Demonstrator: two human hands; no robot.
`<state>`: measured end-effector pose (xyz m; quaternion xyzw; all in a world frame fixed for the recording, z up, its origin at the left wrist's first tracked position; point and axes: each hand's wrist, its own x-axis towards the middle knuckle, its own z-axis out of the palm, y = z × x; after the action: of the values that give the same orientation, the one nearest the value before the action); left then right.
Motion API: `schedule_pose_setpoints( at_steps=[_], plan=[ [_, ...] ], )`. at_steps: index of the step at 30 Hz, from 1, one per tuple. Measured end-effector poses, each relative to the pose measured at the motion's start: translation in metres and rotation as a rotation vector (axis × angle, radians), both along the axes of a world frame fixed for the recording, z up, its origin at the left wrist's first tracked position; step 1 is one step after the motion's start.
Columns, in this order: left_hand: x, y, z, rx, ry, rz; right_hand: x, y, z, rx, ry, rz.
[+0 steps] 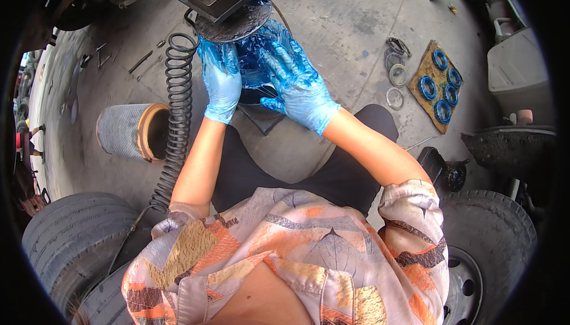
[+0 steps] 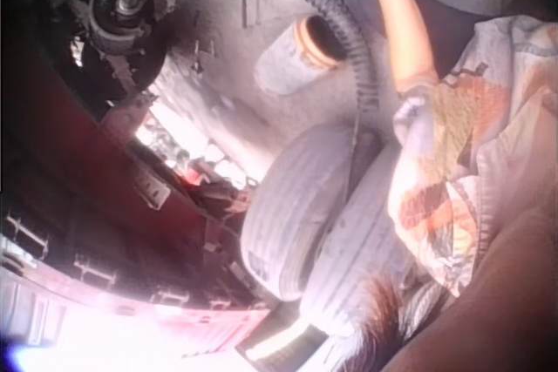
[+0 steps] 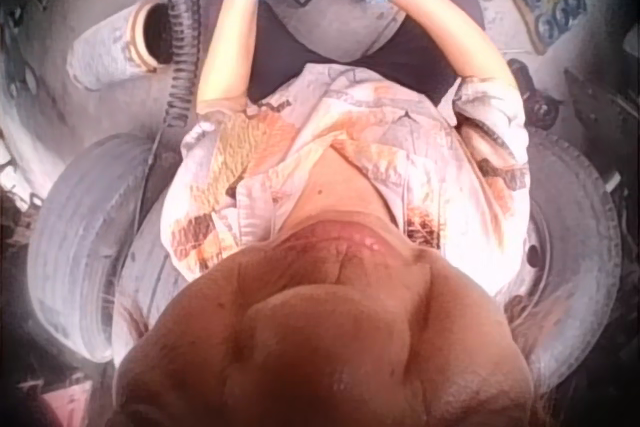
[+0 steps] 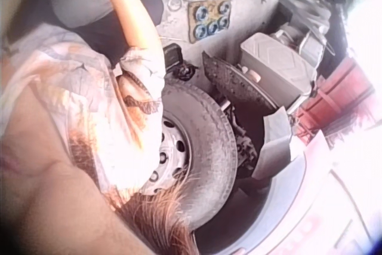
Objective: The person scoops blue grease from a container and applies it to several metal rings, rubbing it evenly over their surfaces. The person then applies the grease to a cylindrical metal component, spreading it around the exterior.
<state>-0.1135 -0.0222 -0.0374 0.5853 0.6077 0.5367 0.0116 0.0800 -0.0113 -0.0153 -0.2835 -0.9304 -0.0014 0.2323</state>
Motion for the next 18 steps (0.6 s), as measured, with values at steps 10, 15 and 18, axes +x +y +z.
schedule_pose_setpoints(
  at_steps=[10, 15, 18],
  plan=[
    [0.001, 0.010, -0.019, -0.093, 0.322, 0.114, 0.025, -0.012, -0.001, -1.029, 0.669, 0.052],
    [0.001, 0.011, -0.020, -0.064, 0.318, 0.094, 0.012, 0.033, -0.003, -2.208, 1.277, 0.141],
    [0.001, 0.009, -0.020, -0.098, 0.286, 0.091, 0.020, 0.033, -0.006, -2.084, 1.131, 0.067]
  ],
)
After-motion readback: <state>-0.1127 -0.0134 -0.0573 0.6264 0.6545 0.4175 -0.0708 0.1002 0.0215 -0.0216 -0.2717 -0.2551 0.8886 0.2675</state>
